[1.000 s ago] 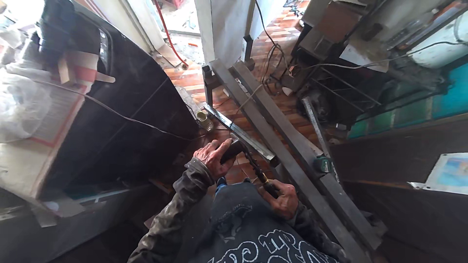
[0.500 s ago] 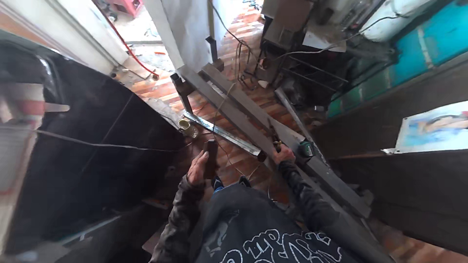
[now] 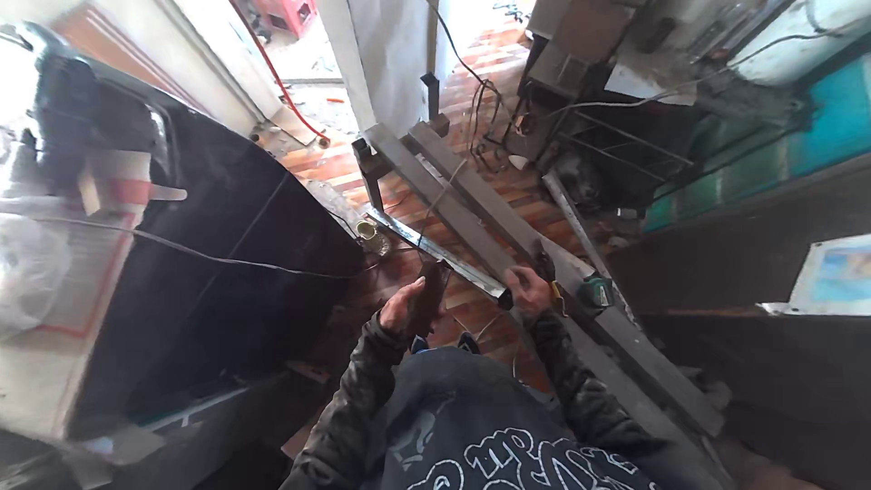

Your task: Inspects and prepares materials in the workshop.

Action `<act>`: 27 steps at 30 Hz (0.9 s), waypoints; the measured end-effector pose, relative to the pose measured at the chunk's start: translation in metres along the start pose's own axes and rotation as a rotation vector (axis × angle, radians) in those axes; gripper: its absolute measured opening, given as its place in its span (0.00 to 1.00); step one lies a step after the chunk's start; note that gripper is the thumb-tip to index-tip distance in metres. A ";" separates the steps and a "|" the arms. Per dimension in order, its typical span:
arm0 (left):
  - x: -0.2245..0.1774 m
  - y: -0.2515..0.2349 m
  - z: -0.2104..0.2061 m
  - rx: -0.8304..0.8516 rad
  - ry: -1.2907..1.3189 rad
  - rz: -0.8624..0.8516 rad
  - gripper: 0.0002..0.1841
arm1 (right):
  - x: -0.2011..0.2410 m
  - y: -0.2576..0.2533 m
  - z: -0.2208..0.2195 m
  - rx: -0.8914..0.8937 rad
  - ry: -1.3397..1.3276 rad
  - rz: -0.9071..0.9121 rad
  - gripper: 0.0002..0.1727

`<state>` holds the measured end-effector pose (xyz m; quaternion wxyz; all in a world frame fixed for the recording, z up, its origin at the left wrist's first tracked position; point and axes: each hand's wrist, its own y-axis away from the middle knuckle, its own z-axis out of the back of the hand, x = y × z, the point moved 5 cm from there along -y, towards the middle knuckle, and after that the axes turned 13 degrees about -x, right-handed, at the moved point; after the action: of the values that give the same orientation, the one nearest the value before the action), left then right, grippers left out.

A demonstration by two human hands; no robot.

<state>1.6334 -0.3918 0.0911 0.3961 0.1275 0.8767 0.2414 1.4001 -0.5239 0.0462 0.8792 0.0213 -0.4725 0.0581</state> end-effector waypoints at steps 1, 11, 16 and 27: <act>0.002 -0.003 -0.005 0.016 -0.067 0.027 0.26 | 0.029 0.002 -0.008 0.113 -0.169 0.034 0.21; 0.010 -0.005 -0.023 0.406 -0.003 0.003 0.31 | 0.091 0.011 -0.068 0.681 -0.925 -0.474 0.29; 0.013 0.016 -0.011 0.299 0.065 0.108 0.32 | 0.097 -0.008 -0.058 0.359 -0.437 0.210 0.17; 0.028 -0.001 0.038 -0.199 0.471 0.106 0.33 | 0.053 -0.037 -0.029 0.234 0.191 0.072 0.33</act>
<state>1.6441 -0.3687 0.0515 0.1787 0.0738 0.9087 0.3699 1.4581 -0.5535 0.0748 0.9090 0.1009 -0.3773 0.1459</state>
